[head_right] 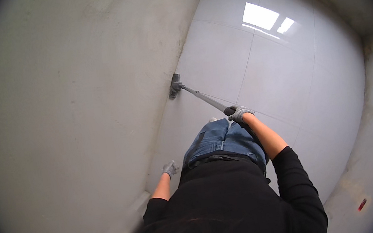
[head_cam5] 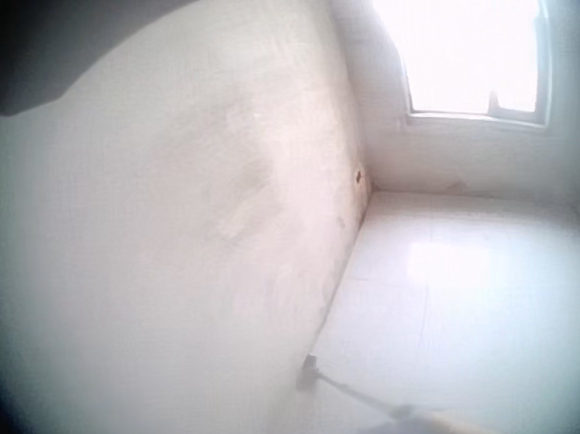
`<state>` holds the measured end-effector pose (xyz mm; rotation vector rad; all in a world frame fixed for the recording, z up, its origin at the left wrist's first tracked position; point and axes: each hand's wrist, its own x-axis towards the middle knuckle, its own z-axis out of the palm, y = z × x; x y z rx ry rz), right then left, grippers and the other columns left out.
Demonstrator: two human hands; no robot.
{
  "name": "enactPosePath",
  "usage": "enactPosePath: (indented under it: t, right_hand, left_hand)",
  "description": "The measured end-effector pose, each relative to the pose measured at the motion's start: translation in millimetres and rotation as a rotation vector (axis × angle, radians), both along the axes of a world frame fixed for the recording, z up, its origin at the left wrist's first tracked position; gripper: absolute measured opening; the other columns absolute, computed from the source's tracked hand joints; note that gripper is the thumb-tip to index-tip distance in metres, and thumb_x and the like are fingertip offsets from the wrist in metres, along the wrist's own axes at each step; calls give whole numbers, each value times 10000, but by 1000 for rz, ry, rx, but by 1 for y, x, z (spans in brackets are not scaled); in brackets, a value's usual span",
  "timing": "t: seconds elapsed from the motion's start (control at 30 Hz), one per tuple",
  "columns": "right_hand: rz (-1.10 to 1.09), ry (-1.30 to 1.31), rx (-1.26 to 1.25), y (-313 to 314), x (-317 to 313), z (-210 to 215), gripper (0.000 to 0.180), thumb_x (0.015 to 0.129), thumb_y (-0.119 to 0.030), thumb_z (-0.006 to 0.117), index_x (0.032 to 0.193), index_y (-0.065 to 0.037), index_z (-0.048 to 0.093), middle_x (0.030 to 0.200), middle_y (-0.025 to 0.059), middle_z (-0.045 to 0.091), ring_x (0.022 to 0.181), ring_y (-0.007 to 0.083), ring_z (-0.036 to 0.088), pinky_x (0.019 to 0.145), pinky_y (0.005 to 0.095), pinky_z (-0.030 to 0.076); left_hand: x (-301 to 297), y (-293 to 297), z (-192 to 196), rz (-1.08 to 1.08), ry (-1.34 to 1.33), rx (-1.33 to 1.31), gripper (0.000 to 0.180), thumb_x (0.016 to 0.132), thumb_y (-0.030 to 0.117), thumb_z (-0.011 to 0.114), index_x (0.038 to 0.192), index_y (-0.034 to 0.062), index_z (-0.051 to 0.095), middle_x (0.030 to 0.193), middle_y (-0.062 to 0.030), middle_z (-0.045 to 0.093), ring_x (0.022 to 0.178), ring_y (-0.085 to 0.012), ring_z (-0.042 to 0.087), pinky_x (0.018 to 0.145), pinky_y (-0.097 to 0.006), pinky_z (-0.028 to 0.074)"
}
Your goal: The person vacuums a tiled floor in an empty room using a canister vacuum with a long wand and floor head. They move the vacuum head back and forth across the floor, covering different areas and occasionally repositioning the vacuum unit.
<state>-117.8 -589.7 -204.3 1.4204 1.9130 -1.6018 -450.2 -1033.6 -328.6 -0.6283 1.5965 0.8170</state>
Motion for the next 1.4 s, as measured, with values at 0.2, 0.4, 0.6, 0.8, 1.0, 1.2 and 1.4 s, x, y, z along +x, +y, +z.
enactPosePath:
  t: [0.2,0.4,0.6,0.8,1.0,1.2,1.4]
  right_hand:
    - [-106,-92,-262,20,91,18,565,763,-302,690,1281,-133,539,874,85,630,561,183,591,444,341,511]
    - [-323,-187,-400,31,166,7,550,759,-270,734,1251,-111,546,786,89,616,466,202,571,393,366,490]
    - [-1,-143,-248,38,106,-40,657,742,-316,724,1321,-92,510,1073,128,650,807,222,652,644,372,559]
    - [42,-150,-216,66,67,-58,631,780,-305,717,1332,-111,480,908,123,635,514,217,591,419,361,514]
    - [8,-126,-206,82,103,-66,567,791,-317,698,1286,-109,515,847,100,628,501,205,578,435,365,500]
    - [-109,-220,-342,107,195,-63,581,761,-370,695,1257,-107,543,729,54,584,481,185,545,441,350,482]
    - [-274,-346,-464,103,393,1,545,802,-329,717,1266,-119,524,704,42,558,492,190,551,451,350,482]
  left_hand:
    - [59,38,17,-55,190,137,114,906,233,587,957,171,506,781,-47,570,628,-283,626,484,-438,476]
    - [85,9,-29,210,6,319,90,902,188,537,826,141,524,626,-55,545,587,-281,627,434,-427,455]
    - [175,18,-38,-273,184,-20,167,914,279,528,910,111,533,780,-111,613,680,-344,663,467,-420,485]
    - [224,64,-14,-53,320,58,137,916,253,542,899,119,521,711,-54,560,590,-249,627,423,-364,458]
    - [226,48,-7,187,258,197,49,951,213,527,962,168,511,614,9,456,484,-171,516,395,-332,411]
    - [262,26,-19,21,180,-120,93,920,218,537,967,142,512,697,-57,562,578,-232,614,430,-371,455]
    - [326,4,-12,-35,18,-133,46,889,149,523,915,111,525,686,-91,583,605,-272,663,449,-379,499]
